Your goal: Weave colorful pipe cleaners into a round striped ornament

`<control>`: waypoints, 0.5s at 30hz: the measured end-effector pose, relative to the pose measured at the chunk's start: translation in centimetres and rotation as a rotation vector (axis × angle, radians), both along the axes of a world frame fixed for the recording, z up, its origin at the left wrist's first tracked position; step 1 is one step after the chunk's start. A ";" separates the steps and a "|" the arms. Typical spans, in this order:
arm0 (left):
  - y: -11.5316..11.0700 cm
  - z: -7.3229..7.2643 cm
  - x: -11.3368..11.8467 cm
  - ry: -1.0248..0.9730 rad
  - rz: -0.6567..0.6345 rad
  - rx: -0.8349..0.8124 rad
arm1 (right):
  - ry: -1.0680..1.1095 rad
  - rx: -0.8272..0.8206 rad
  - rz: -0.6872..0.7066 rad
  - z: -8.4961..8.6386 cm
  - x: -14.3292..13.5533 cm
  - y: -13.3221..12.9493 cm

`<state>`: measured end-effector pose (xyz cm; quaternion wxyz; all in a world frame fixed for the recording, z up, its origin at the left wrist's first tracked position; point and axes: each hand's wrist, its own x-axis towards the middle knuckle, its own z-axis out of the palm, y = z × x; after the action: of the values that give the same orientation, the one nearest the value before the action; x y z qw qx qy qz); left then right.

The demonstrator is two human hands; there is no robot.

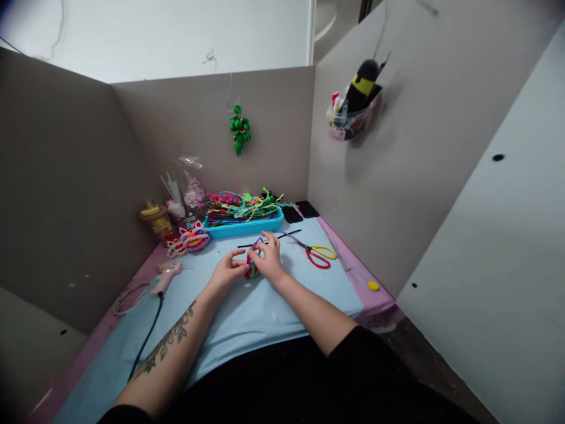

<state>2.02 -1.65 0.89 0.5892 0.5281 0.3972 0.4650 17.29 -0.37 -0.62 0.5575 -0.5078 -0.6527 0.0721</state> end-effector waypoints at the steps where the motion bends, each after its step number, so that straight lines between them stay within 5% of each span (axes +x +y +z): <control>1: -0.1 0.0 0.1 0.012 -0.007 0.011 | 0.018 0.000 0.008 0.0 0.0 0.0; 15: 0.4 -0.3 -0.2 -0.101 0.050 -0.044 | -0.054 -0.001 0.065 0.3 -0.2 -0.7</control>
<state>1.83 -1.20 0.56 0.6079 0.4810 0.3902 0.4968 17.14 -1.06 -0.36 0.5367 -0.4884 -0.6837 0.0766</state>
